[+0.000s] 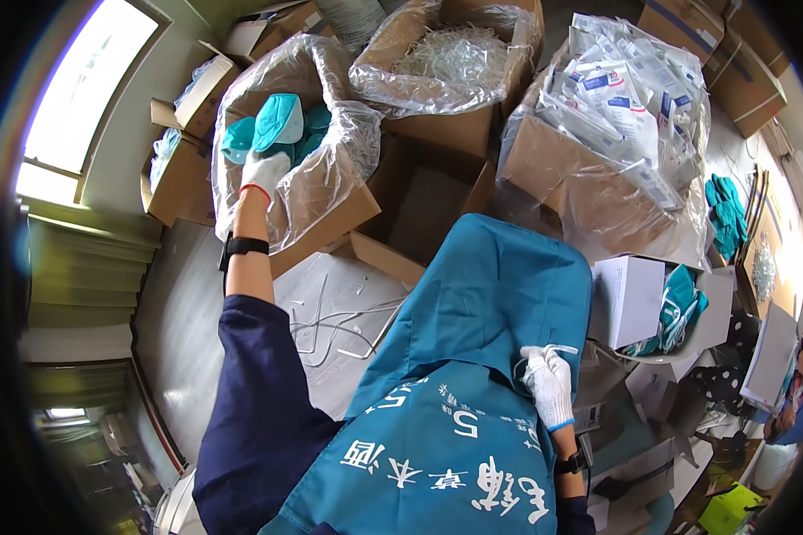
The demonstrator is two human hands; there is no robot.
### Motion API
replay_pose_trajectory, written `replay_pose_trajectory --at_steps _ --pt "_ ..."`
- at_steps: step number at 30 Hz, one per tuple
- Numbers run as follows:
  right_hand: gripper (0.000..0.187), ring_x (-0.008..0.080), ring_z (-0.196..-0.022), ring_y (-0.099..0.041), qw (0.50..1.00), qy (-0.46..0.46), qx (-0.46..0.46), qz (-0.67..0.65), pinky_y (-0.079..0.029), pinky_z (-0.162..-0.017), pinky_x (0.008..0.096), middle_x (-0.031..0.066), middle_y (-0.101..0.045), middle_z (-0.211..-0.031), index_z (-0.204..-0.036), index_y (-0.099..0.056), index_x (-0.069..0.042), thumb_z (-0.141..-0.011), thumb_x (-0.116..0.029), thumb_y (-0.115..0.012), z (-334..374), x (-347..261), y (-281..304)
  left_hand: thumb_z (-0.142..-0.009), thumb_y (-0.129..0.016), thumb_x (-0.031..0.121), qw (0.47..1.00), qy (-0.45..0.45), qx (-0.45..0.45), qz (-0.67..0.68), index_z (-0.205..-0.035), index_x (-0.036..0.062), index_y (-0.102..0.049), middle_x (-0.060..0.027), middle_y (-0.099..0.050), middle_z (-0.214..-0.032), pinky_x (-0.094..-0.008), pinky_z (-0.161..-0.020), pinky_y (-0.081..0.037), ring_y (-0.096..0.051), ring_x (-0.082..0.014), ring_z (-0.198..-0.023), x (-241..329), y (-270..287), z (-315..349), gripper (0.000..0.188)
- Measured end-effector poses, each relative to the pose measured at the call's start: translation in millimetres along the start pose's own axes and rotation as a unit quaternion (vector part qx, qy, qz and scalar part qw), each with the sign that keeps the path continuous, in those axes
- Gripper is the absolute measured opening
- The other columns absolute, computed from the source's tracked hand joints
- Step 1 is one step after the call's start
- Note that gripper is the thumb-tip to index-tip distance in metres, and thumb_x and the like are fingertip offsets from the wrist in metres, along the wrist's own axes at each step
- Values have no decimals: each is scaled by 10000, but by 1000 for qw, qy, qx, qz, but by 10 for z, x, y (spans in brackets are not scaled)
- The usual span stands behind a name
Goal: The person repeatedly picks up teal face masks, folds them, and places them into small white cardboard boxes. The person also handles white elastic strings and places them into the boxes. The workspace is cluttered with cardboard boxes and plastic packaging.
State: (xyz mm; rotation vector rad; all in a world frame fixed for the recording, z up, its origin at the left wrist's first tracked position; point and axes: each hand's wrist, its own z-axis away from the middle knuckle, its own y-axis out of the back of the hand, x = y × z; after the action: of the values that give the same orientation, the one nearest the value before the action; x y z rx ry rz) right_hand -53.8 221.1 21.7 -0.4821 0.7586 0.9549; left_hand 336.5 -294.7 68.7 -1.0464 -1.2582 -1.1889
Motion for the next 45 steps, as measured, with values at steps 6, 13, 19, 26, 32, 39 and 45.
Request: replay_pose_trajectory --at_steps 6,13,19,26,32,39,45 --pt "223 24 -517 -422 995 -26 37 -94 -334 -478 187 -43 -514 -676 -1044 -669 14 -1022 -169 -543 -66 80 41 -808 -645 -46 998 -55 15 35 -1325 -21 -523 -133 -677 -1013 -281 -571 -522 -643 -176 -675 -525 -892 938 532" --pt "233 159 -660 -554 896 -47 -89 -433 -466 -574 277 69 -575 -802 -1108 -620 41 -964 -142 -610 -399 -317 81 -907 -646 68 930 74 -360 17 -1227 -24 -607 -109 -698 -1076 -266 -823 -530 -658 -146 -956 -639 -1898 3061 335" --pt "389 280 -1088 -634 888 -9 -130 -441 -522 -961 392 184 -636 -1173 -1292 -540 55 -974 -166 -576 -416 -553 -180 -802 -803 245 862 -114 -482 -108 -1338 4 -525 -182 -642 -1231 -352 -979 -508 -637 -305 -1138 -362 -2260 3759 650" --pt "644 293 -1299 -498 842 -23 -207 -498 -374 -1126 428 150 -499 -1436 -1434 -469 -11 -1051 -521 -375 -236 -615 -345 -924 -665 120 859 -40 -468 -204 -1143 31 -615 -134 -677 -1002 -319 -840 -526 -672 -247 -946 -728 -2373 3718 242" --pt "537 304 -1413 -360 860 38 -216 -461 -324 -1169 473 133 -415 -1498 -1463 -432 -63 -1065 -422 -393 -197 -537 -367 -1037 -513 129 920 39 -386 -55 -985 -8 -616 -95 -681 -1022 -268 -790 -517 -668 -187 -859 -951 -2431 3628 179" --pt "239 223 -779 -706 913 11 -65 -403 -591 -618 313 160 -689 -981 -1139 -617 35 -1021 -159 -540 -335 -170 137 -1056 -465 199 914 161 -363 78 -1250 -38 -625 -93 -661 -1148 -240 -721 -496 -584 -125 -903 -772 -2374 3224 345" --pt "366 209 -952 -680 950 218 65 -214 -557 -784 296 164 -663 -1129 -1266 -576 -4 -911 -51 -653 -217 -630 -119 -1014 -490 214 891 167 -407 116 -957 -7 -649 -58 -664 -1002 -203 -574 -388 -472 -60 -742 -520 -2295 3133 278"
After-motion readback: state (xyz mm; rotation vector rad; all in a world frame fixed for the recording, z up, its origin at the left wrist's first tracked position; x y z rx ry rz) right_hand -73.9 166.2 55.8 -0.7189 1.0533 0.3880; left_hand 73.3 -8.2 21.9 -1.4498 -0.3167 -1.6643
